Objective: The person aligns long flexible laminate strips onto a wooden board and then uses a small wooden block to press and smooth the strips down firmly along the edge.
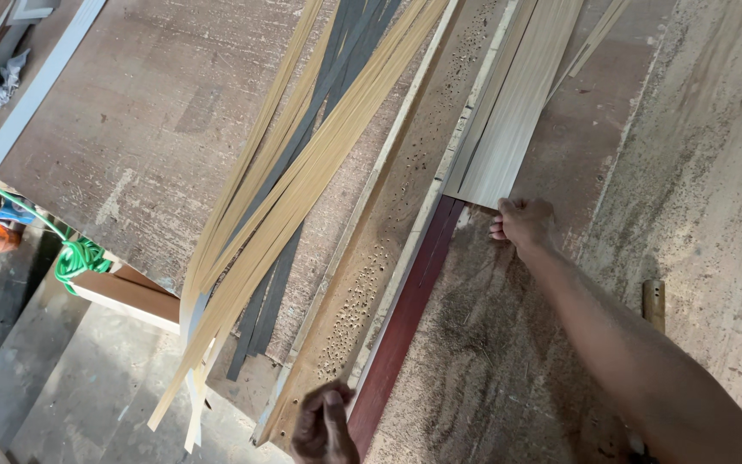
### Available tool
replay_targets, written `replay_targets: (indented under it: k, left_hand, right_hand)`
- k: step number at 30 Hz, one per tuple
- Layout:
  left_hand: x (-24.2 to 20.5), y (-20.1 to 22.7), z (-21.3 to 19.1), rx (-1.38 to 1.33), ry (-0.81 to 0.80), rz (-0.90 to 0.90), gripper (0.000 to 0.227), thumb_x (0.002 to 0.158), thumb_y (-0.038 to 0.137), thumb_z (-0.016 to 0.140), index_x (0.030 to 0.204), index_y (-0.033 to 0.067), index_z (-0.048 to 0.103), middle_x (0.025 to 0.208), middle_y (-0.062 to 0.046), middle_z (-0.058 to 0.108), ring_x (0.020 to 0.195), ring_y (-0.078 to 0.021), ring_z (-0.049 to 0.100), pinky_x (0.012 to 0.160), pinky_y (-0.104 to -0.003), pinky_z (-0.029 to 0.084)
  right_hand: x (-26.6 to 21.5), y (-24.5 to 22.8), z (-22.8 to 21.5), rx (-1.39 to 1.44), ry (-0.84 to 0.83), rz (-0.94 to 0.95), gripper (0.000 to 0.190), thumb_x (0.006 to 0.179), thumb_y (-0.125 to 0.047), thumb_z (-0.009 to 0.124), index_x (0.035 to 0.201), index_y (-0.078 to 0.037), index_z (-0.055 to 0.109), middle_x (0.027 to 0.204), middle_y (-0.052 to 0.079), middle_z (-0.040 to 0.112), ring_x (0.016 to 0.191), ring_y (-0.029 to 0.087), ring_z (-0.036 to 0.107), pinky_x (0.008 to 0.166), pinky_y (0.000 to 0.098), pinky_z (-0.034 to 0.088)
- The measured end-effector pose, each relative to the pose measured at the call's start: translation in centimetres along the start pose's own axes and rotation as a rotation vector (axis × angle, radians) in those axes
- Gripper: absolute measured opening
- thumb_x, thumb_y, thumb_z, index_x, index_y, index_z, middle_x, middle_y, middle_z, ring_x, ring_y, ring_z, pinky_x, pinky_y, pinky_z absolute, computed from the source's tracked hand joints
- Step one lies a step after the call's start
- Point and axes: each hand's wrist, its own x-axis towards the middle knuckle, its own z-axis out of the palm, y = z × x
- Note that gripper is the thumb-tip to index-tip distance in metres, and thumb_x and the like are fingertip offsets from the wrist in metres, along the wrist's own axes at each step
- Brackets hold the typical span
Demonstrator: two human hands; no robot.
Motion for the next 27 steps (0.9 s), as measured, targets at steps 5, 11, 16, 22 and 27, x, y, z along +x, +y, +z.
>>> replay_targets:
  k: [5,11,16,22,27]
  left_hand:
    - [7.6,8.2,3.9,0.285,-0.011,0.469,0.025,0.105,0.032,0.049,0.094,0.0187,0.068,0.074,0.002,0.074,0.037,0.0023,0.039,0.032,-0.018,0.026]
    - [16.1,17.0,13.8,-0.011,-0.114,0.908,0.017,0.111,0.017,0.052,0.105,0.0090,0.066,0.079,-0.002,0.065,0.057,-0.0051,0.047,0.051,-0.021,0.034]
    - [16.1,21.1,20.6,-0.228,-0.172,0.897,0.022,0.110,0.024,0.054,0.111,0.0042,0.063,0.096,-0.011,0.067,0.082,-0.0197,0.069,0.070,-0.029,0.061]
    - [15.9,20.3,22.7,-0.178,-0.253,0.823,0.019,0.108,0.018,0.052,0.112,0.0018,0.063,0.100,-0.014,0.066,0.086,-0.0230,0.068,0.077,-0.032,0.061]
    - [19.8,20.1,24.3,-0.023,-0.239,1.049,0.026,0.113,0.033,0.050,0.109,0.0107,0.063,0.088,-0.007,0.069,0.065,-0.0093,0.054,0.058,-0.022,0.042]
  right_hand:
    - [3.0,2.3,0.1,0.157,-0.075,-0.063,0.022,0.104,-0.006,0.069,0.083,0.001,0.064,0.073,0.018,0.068,0.056,0.021,0.068,0.051,0.0312,0.066]
    - [1.0,0.9,-0.9,0.130,-0.071,-0.039,0.025,0.107,-0.009,0.067,0.086,0.005,0.068,0.080,0.019,0.074,0.054,0.022,0.072,0.043,0.0257,0.064]
    - [1.3,1.4,-0.9,-0.001,-0.059,-0.128,0.024,0.109,-0.012,0.065,0.092,0.004,0.070,0.077,0.020,0.075,0.060,0.023,0.080,0.044,0.0242,0.068]
    - [3.4,2.3,0.0,-0.079,0.015,-0.169,0.023,0.108,-0.014,0.065,0.089,-0.001,0.069,0.073,0.018,0.076,0.055,0.022,0.080,0.038,0.0238,0.065]
    - [0.6,-1.5,-3.6,-0.241,-0.012,-0.090,0.020,0.111,-0.015,0.060,0.100,0.000,0.070,0.093,0.015,0.078,0.067,0.022,0.080,0.046,0.0233,0.066]
